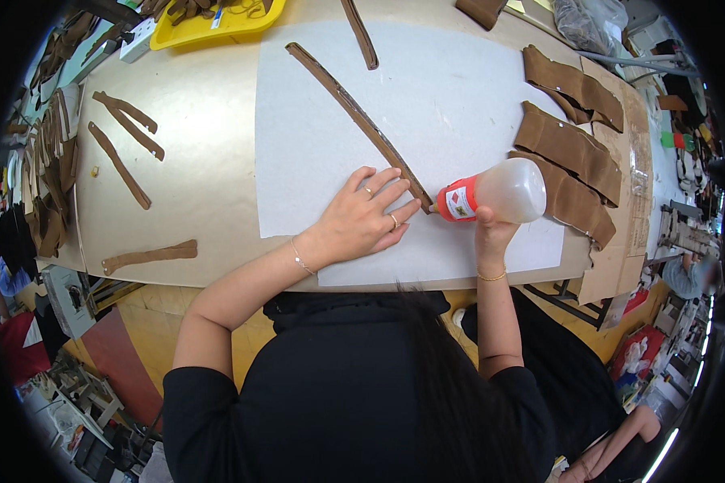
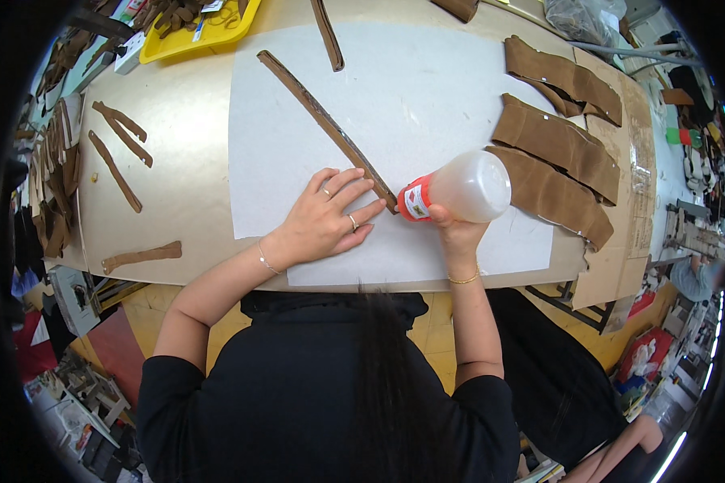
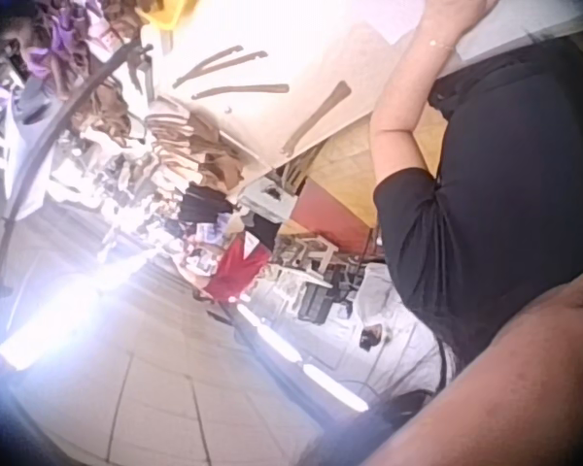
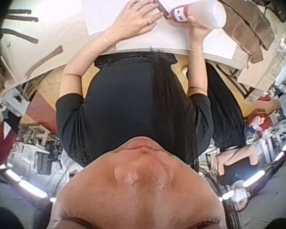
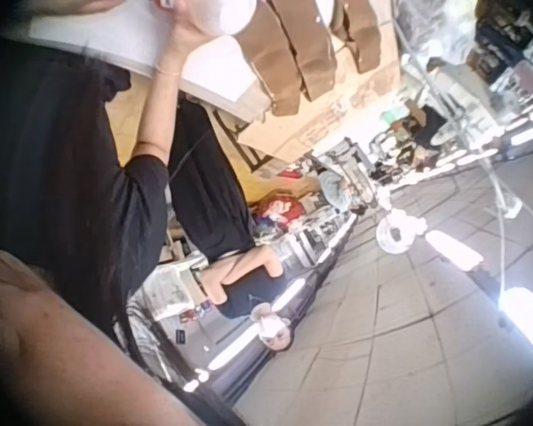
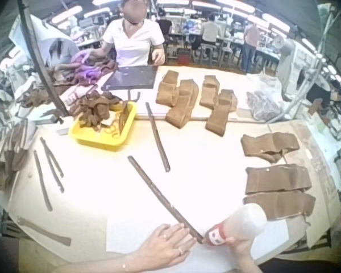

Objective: The person applies glue from a red-capped bottle to the edges of brown leather pieces and long leather straps on a worktable. They handle each item one at a time, applying glue along seams and edges, then set the items aside.

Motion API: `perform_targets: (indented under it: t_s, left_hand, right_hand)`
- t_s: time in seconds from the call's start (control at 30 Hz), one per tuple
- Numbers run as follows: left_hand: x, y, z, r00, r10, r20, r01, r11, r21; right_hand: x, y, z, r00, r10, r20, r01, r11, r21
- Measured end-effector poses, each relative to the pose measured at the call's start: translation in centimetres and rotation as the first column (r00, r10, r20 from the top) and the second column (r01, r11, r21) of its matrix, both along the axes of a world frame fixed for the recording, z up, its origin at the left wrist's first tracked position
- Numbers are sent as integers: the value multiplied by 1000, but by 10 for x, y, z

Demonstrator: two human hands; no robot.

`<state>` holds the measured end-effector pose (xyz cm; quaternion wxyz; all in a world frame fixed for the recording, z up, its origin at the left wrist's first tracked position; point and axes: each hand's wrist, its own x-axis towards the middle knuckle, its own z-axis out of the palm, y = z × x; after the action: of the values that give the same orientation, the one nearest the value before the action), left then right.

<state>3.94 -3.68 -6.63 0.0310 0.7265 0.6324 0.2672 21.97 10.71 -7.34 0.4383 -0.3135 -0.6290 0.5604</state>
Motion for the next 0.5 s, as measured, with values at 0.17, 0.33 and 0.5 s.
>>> perform_targets:
  t_s: [0.17,0.33,0.5]
  left_hand:
    - [0,0,-1,1000,-8,5,8,1000,-9]
    - [-2,-1,3,997,-11,74,11,1000,-1]
    - [-34,-1,7,937,194,291,-213,977,34]
  right_hand:
    - [3,-5,-3,999,41,6,-41,999,24]
    - [1,5,-1,970,-139,-198,60,932,-357]
    - [-3,40,30,873,-414,-259,181,767,-616]
